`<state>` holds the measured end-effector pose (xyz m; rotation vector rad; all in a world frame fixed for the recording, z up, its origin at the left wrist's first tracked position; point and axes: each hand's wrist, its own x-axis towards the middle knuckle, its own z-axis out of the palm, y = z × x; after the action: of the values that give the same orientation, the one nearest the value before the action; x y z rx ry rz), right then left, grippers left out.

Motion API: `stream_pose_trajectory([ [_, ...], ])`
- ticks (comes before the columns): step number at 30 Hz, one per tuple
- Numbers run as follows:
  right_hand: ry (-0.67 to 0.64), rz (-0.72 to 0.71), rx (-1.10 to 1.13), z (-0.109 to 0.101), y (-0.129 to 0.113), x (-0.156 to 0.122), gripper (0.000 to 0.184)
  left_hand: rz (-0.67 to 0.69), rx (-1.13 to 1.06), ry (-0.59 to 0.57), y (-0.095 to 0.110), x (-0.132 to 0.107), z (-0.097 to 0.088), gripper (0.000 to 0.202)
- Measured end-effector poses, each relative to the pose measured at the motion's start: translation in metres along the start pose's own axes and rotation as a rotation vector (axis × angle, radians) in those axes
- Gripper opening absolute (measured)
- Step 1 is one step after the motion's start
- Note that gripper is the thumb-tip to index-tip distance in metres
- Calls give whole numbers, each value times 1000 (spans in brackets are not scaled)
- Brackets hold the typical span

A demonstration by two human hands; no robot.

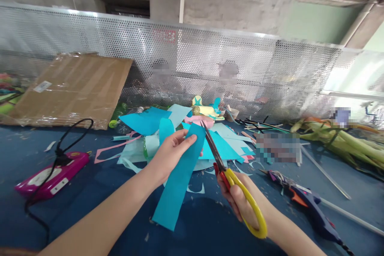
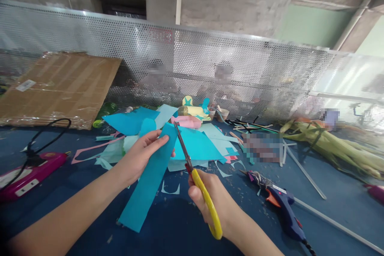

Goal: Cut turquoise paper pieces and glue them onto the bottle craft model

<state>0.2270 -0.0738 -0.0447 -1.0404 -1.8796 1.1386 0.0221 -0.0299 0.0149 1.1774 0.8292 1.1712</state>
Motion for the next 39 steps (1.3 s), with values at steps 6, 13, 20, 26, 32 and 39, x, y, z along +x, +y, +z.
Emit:
stream_pose_trajectory([
  [6, -18, 33, -16, -2, -8, 0, 68, 24, 75, -32, 7, 0, -5, 30],
  [13, -68, 20, -57, -9, -10, -1, 66, -9, 208, -24, 15, 4, -20, 27],
  [20, -59, 6, -89, -8, -7, -3, 68, -37, 247, -26, 23, 4, -24, 23],
  [26, -89, 18, -93, -9, -13, -2, 68, -31, 272, -72, 24, 5, -31, 23],
  [32, -110, 15, -96, -11, -8, -3, 65, 3, 207, -124, 25, 6, -37, 15],
  [39, -150, 47, -96, -11, -11, -3, 66, -10, 211, -95, 23, 9, -43, 15],
])
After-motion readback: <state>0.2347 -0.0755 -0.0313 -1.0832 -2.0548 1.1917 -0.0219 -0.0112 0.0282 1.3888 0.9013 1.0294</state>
